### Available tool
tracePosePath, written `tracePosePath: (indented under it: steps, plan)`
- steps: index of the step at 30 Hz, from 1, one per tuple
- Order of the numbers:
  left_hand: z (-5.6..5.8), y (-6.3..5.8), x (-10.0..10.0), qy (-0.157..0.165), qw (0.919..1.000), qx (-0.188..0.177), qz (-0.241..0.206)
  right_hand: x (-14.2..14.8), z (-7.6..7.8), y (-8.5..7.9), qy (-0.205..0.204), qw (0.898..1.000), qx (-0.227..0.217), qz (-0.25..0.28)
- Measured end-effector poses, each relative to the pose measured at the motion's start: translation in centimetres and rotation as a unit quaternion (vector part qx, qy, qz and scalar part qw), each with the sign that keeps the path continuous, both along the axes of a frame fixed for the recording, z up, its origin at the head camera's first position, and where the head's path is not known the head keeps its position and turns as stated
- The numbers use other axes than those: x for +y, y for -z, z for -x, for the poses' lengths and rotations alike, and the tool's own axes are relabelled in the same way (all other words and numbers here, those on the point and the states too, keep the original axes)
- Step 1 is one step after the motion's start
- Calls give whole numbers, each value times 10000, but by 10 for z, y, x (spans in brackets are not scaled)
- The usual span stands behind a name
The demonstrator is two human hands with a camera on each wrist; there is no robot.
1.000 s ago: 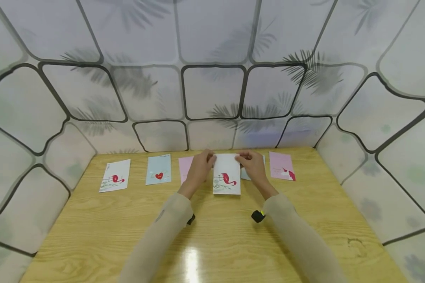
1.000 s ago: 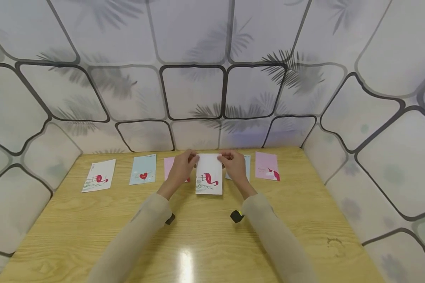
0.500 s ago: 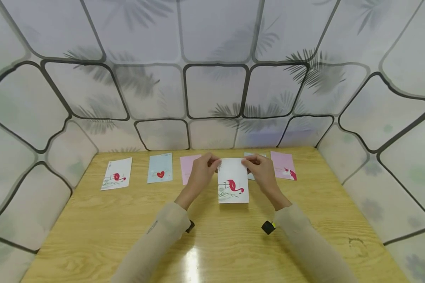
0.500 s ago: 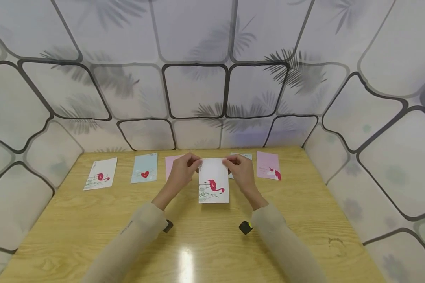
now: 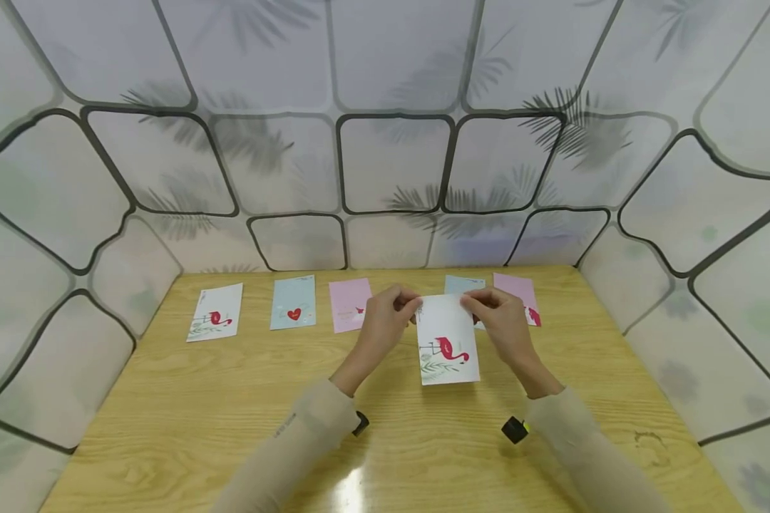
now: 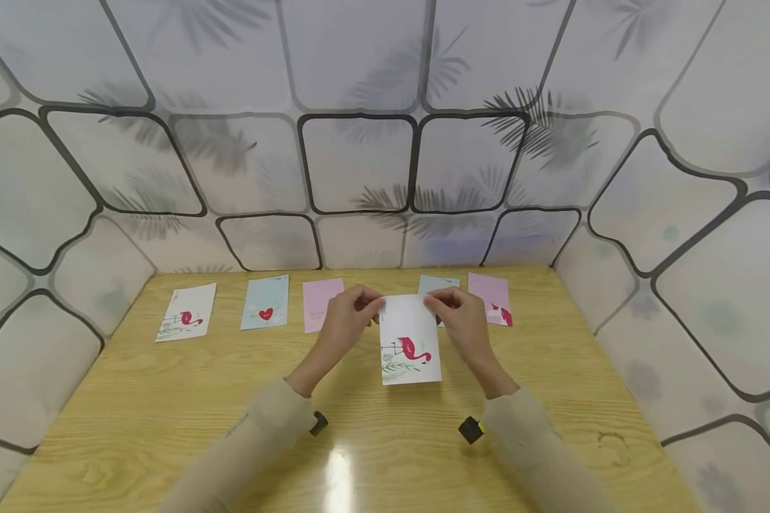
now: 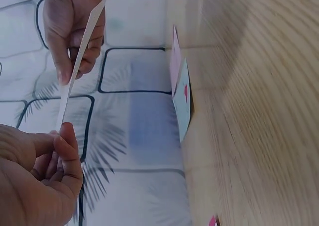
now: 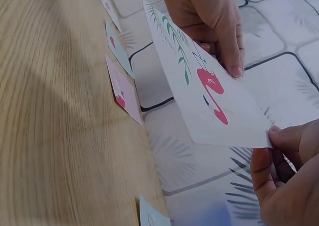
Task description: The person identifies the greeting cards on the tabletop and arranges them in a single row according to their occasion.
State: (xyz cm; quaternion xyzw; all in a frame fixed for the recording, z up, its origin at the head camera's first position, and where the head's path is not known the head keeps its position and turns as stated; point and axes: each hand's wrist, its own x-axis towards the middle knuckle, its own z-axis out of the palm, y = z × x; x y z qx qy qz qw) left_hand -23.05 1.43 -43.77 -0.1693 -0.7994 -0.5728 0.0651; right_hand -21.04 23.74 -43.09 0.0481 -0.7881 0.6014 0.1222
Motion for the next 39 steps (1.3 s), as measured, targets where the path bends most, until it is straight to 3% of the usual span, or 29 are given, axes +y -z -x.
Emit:
tracePosePath:
  steps: [14, 24, 39]
  plan:
    - [-20, -9, 33, 412, 9978, 324, -412, 34, -25, -9, 192, 9996, 211, -39]
    - [-32, -14, 62, 833, 9948, 207, -552, 61, -43, -13, 440, 9989, 95, -116]
    - [-42, -3, 89, 1231, 9920, -97, -279, 91, -62, -4, 708, 9940, -240, -795]
